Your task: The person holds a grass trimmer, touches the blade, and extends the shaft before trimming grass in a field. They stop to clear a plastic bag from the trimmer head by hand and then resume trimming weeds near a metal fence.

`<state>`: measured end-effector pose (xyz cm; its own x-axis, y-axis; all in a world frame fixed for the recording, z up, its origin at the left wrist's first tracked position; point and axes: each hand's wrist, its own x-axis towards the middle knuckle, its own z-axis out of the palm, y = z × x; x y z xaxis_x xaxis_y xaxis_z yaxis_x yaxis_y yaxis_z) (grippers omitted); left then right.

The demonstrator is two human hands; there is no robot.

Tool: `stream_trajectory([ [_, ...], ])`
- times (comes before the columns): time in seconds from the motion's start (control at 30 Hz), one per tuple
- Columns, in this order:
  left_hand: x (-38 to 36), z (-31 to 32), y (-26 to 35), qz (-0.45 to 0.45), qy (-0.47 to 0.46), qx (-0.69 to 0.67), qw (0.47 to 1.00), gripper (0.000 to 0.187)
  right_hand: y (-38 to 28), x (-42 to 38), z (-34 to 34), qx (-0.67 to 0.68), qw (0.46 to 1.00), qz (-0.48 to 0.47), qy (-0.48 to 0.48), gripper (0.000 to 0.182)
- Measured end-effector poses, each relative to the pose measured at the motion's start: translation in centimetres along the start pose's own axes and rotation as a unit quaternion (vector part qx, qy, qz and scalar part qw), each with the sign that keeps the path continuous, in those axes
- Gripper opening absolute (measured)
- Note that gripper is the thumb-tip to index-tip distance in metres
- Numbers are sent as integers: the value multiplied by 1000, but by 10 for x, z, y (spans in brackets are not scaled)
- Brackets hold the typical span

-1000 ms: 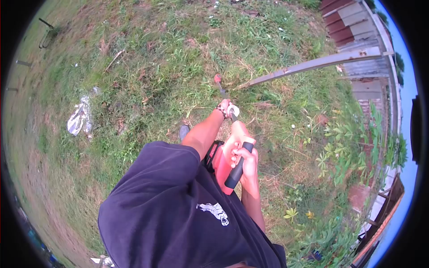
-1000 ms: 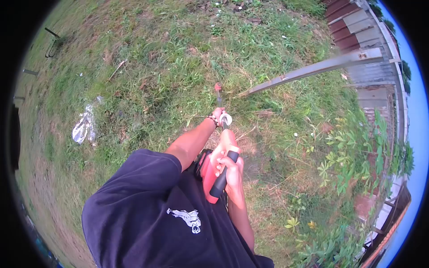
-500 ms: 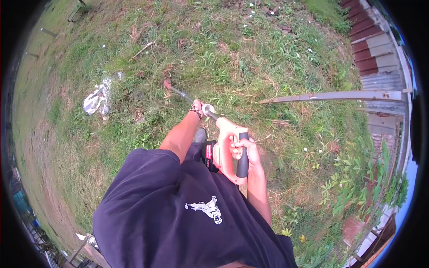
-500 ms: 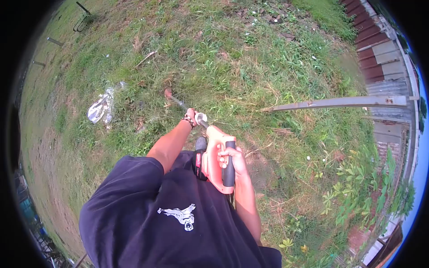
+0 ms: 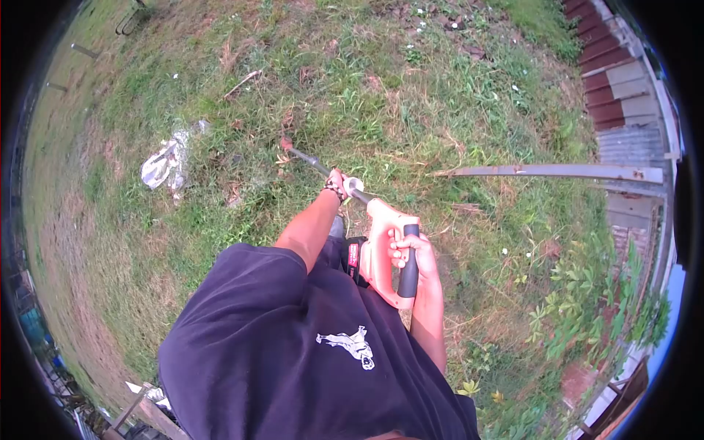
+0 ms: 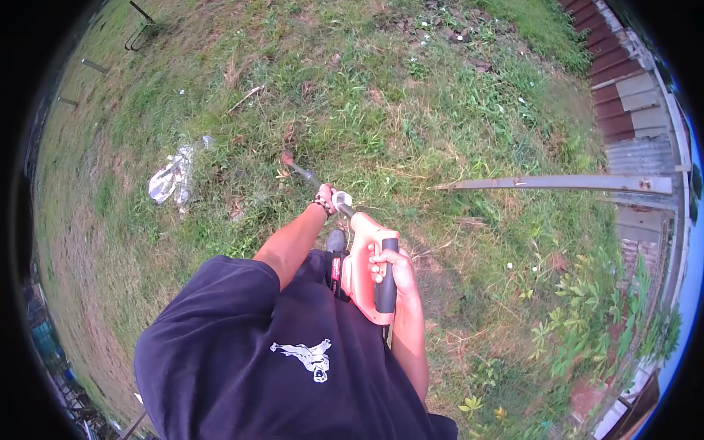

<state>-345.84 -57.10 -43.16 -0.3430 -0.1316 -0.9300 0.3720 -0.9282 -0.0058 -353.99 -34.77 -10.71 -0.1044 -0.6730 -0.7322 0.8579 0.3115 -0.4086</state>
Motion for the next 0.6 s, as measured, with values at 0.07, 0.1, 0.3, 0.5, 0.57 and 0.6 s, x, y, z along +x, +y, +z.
stream_trajectory([
  [0.07, -4, 0, -3, 2, 15, -20, 1000, 34, -5, -1, 1, -52, 998, -7, 18, 28],
  [0.1, -6, 4, -6, 14, 34, -24, 999, 35, -11, -3, 2, -58, 998, -12, 1, 29],
  [0.3, -87, 55, -73, 7, 31, -67, 997, 36, -61, -76, -14, -220, 975, -22, 26, 36],
  [0.5, -123, 74, -173, -73, 36, -57, 995, 37, -55, -179, -27, -196, 969, -51, 141, 35],
  [0.57, -136, 88, -190, -106, 33, 4, 994, 36, -36, -193, -41, -213, 963, -110, 120, 38],
  [0.6, -138, 95, -198, -120, 29, 36, 992, 35, -30, -198, -48, -222, 959, -142, 108, 40],
])
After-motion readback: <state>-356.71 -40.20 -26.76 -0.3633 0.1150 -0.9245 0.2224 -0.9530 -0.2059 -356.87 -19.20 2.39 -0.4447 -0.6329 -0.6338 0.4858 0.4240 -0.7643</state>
